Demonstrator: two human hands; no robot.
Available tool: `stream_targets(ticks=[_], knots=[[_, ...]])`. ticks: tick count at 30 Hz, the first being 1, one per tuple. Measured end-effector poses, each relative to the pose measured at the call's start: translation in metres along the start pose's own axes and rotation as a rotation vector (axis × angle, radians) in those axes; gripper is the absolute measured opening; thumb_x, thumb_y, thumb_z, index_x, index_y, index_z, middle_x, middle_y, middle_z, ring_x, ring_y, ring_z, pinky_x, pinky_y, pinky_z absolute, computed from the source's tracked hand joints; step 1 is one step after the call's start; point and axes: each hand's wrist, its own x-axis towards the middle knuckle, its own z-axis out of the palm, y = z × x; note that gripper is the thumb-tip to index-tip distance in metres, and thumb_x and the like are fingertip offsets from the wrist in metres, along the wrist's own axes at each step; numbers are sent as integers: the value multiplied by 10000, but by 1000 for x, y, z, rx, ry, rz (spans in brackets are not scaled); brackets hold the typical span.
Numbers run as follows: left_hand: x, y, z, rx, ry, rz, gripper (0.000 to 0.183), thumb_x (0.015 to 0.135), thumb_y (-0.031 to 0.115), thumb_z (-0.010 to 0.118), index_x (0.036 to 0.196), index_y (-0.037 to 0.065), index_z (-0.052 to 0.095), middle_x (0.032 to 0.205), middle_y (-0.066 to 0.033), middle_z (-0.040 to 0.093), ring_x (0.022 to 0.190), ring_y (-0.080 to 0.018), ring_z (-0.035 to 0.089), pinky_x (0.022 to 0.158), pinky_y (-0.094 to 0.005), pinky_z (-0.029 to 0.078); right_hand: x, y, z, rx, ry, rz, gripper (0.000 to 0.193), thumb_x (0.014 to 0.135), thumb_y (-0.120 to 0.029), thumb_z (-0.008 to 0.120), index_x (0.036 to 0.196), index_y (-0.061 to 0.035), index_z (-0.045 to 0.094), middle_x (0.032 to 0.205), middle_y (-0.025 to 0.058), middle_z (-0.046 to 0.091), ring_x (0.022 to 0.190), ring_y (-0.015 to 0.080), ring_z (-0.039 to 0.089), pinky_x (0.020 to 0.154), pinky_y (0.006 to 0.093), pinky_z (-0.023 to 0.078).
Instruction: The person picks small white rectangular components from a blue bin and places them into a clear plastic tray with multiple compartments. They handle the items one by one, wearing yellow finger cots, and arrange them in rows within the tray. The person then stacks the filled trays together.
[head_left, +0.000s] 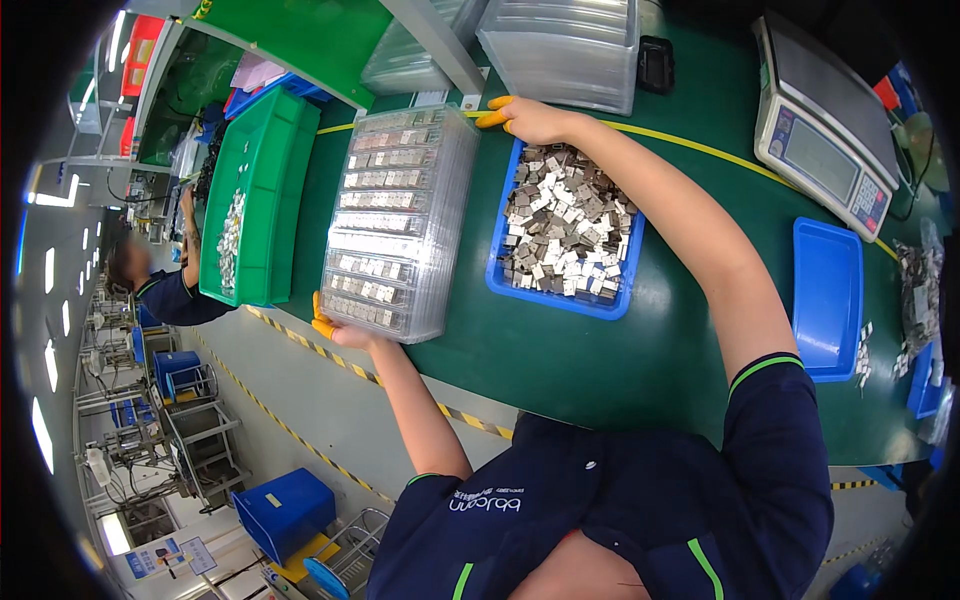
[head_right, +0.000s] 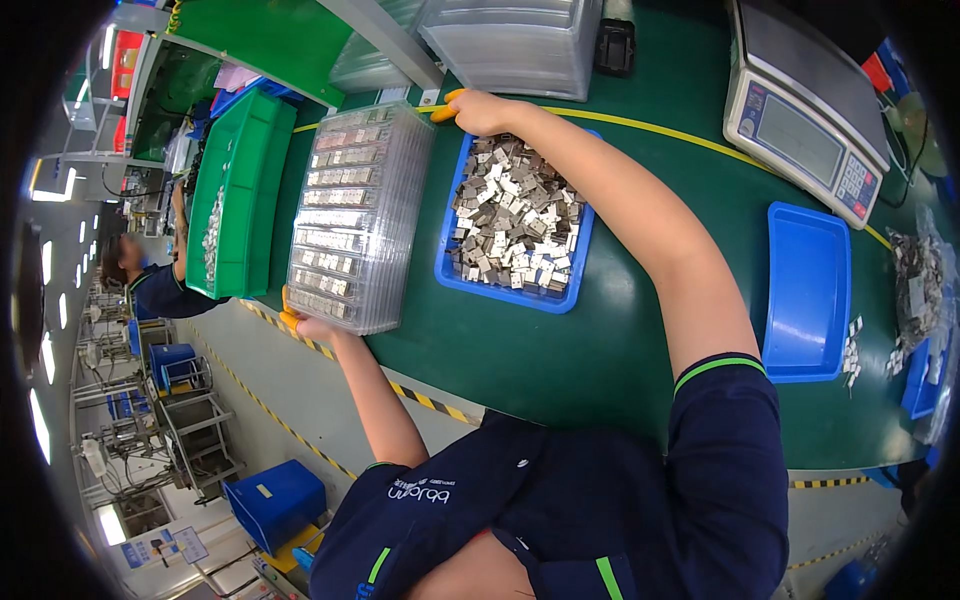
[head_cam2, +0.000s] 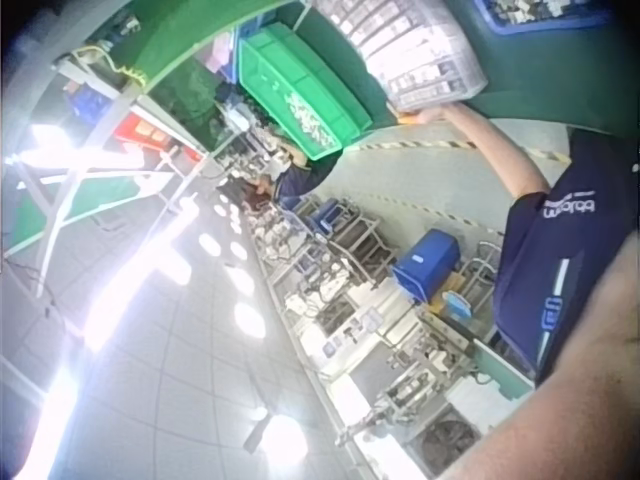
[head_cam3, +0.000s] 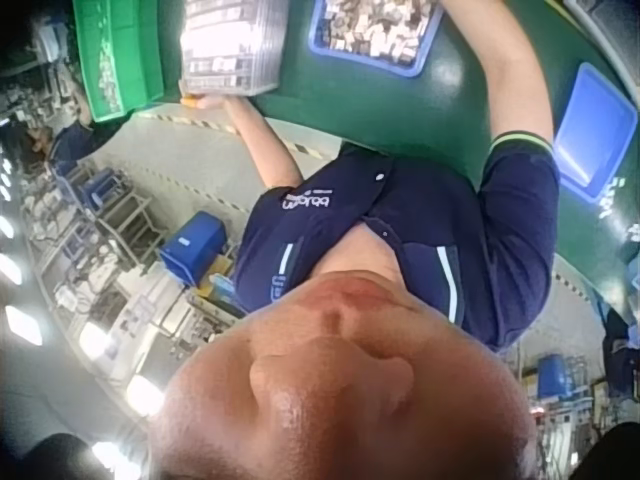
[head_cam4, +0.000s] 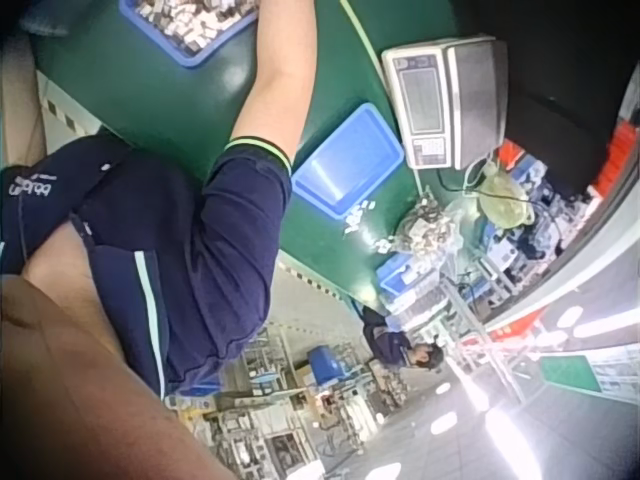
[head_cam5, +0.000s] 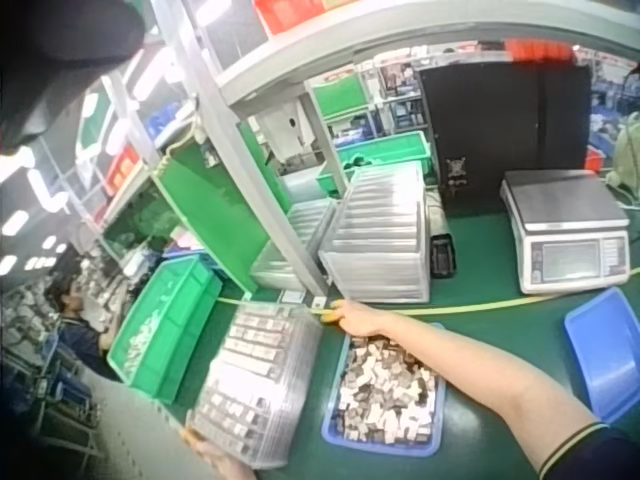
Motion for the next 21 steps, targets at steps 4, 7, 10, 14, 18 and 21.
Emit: stream_targets(ticks=[4,7,10,14,18,21], knots=[[3,-1,-7,47,22,26,469,859,347,223,1097,29,474,1118,-143,488,984,-289,511,824,-430,439,1,0,1,44,-12,15,398,735,-52,370,1109,60,450,1090,226,486,944,293,505,806,323,389],[4,-2,-7,12,3,6,470,859,349,225,1092,28,479,1116,-139,491,987,-286,510,824,-428,439,0,-1,-2,100,-11,30,420,745,-49,364,1147,57,417,1030,218,517,907,261,517,777,306,397],[-2,0,0,25,26,17,465,860,344,229,1083,27,484,1110,-135,494,978,-282,513,820,-422,443,0,-3,-4,174,-30,91,428,748,-46,367,1161,58,404,997,195,533,856,232,522,743,293,402],[0,0,0,-16,4,1,453,861,332,232,1072,26,491,1101,-131,498,966,-275,518,812,-415,448,-3,-2,-2,198,53,23,405,745,-44,380,1137,39,430,906,141,545,776,195,514,680,287,400],[-1,-1,-2,65,42,63,447,857,325,241,1075,24,490,1099,-131,498,964,-272,518,813,-411,448,-1,-11,-11,266,-162,255,425,756,-9,404,1180,-17,428,1306,120,312,1172,245,323,964,272,240],[1,-2,-2,27,30,25,447,850,322,243,1079,26,488,1100,-133,497,966,-275,517,813,-410,448,-4,-12,-16,283,-168,280,429,761,-13,401,1190,-4,407,1289,118,334,1159,239,337,955,268,251]])
